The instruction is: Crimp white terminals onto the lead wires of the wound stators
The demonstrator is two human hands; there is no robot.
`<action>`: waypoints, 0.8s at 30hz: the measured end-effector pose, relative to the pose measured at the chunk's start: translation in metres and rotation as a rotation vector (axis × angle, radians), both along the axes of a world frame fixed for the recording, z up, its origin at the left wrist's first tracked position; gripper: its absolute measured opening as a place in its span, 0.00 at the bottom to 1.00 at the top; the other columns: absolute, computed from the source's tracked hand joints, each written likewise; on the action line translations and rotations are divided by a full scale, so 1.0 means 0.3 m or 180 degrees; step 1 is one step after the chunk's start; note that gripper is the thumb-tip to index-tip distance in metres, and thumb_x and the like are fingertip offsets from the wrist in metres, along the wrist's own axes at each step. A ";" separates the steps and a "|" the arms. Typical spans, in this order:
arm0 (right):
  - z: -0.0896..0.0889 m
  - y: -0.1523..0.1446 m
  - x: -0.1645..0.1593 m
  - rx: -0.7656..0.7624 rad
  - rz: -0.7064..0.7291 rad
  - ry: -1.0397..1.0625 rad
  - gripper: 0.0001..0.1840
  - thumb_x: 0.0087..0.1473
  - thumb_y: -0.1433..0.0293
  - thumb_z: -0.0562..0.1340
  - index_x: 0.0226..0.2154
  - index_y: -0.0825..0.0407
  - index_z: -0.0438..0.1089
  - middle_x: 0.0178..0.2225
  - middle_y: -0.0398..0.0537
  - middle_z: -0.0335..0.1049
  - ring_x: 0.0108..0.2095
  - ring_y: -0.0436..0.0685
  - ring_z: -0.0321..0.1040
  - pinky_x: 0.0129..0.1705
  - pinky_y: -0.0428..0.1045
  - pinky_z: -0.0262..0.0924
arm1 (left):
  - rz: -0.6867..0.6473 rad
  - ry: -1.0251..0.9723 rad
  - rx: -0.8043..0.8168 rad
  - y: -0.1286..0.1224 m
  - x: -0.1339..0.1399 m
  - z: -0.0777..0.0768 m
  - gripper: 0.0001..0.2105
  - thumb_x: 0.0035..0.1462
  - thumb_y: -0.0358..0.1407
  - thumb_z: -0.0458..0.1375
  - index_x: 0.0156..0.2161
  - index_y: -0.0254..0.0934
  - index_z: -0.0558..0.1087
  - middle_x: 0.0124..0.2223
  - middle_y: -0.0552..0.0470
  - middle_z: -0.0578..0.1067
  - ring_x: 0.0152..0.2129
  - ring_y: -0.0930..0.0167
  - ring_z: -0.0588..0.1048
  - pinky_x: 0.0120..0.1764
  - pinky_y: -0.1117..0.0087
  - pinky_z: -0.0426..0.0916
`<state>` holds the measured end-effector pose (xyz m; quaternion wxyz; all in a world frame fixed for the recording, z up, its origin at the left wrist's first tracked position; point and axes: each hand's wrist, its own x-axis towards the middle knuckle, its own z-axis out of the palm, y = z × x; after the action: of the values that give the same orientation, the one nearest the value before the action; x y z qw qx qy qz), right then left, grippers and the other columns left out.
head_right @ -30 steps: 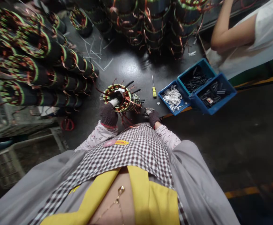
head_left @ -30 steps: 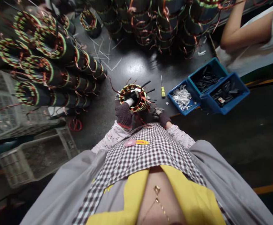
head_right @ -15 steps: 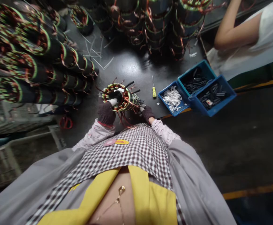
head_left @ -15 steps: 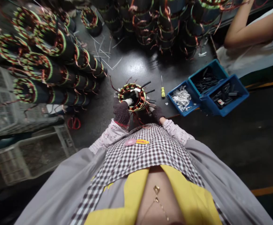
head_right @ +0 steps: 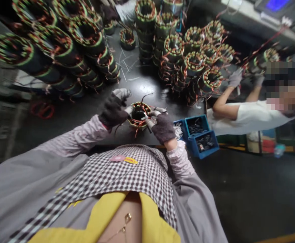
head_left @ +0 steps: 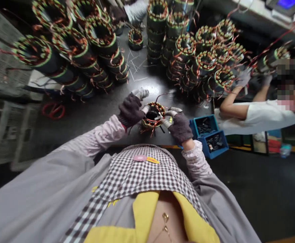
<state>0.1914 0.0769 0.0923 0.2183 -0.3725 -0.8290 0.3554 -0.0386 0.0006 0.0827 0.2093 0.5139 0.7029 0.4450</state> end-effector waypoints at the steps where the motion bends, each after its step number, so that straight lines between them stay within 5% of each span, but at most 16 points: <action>1: 0.011 -0.011 -0.022 0.0016 0.0125 -0.0157 0.08 0.56 0.64 0.72 0.39 0.47 0.80 0.53 0.58 0.76 0.57 0.70 0.70 0.63 0.64 0.66 | -0.0403 0.0237 -0.0098 -0.019 -0.010 0.027 0.22 0.51 0.33 0.64 0.52 0.33 0.79 0.54 0.41 0.81 0.47 0.60 0.78 0.54 0.56 0.74; 4: 0.012 -0.034 -0.050 0.0106 0.0176 -0.0402 0.07 0.55 0.66 0.72 0.38 0.49 0.79 0.54 0.60 0.76 0.58 0.72 0.69 0.63 0.66 0.66 | -0.1886 0.1022 -0.0823 -0.051 -0.024 0.107 0.21 0.54 0.37 0.65 0.53 0.38 0.80 0.50 0.46 0.82 0.44 0.61 0.79 0.51 0.61 0.73; 7: 0.008 -0.034 -0.039 0.0153 0.0261 -0.0457 0.03 0.58 0.66 0.68 0.33 0.47 0.77 0.50 0.59 0.78 0.56 0.71 0.71 0.63 0.66 0.65 | -0.2378 0.1919 -0.1352 -0.027 0.002 0.158 0.23 0.50 0.41 0.70 0.52 0.36 0.82 0.48 0.42 0.83 0.43 0.56 0.79 0.49 0.58 0.72; 11: -0.011 -0.024 -0.023 -0.0181 0.0342 -0.0242 0.06 0.58 0.63 0.65 0.34 0.47 0.76 0.44 0.56 0.80 0.50 0.69 0.74 0.61 0.64 0.66 | -0.2367 0.2147 -0.1507 0.033 0.051 0.165 0.14 0.47 0.34 0.69 0.42 0.36 0.84 0.41 0.45 0.84 0.39 0.58 0.79 0.46 0.59 0.72; 17: -0.057 -0.034 -0.060 -0.1181 -0.0684 0.0282 0.13 0.59 0.58 0.62 0.39 0.49 0.73 0.38 0.53 0.79 0.41 0.62 0.76 0.48 0.58 0.74 | -0.2108 0.2307 -0.1308 -0.011 0.076 0.109 0.12 0.58 0.38 0.63 0.45 0.38 0.84 0.44 0.44 0.84 0.40 0.60 0.79 0.44 0.61 0.71; 21: -0.003 -0.021 -0.042 -0.0997 -0.0678 0.0211 0.11 0.59 0.61 0.63 0.41 0.48 0.75 0.42 0.56 0.80 0.49 0.67 0.75 0.55 0.61 0.71 | -0.1730 0.2074 -0.0846 -0.084 0.067 0.056 0.17 0.64 0.42 0.60 0.52 0.36 0.82 0.54 0.39 0.82 0.49 0.56 0.78 0.53 0.57 0.69; 24: 0.048 0.013 -0.022 -0.0386 -0.0378 -0.0109 0.13 0.63 0.58 0.62 0.43 0.47 0.76 0.51 0.56 0.78 0.60 0.68 0.68 0.66 0.65 0.62 | -0.1488 0.1904 -0.0454 -0.109 0.068 0.021 0.23 0.65 0.46 0.60 0.61 0.39 0.77 0.62 0.40 0.78 0.57 0.54 0.75 0.63 0.51 0.62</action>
<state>0.1849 0.0809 0.1067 0.2019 -0.4395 -0.7860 0.3850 -0.0184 -0.0320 0.0891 0.1261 0.7515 0.6260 0.1657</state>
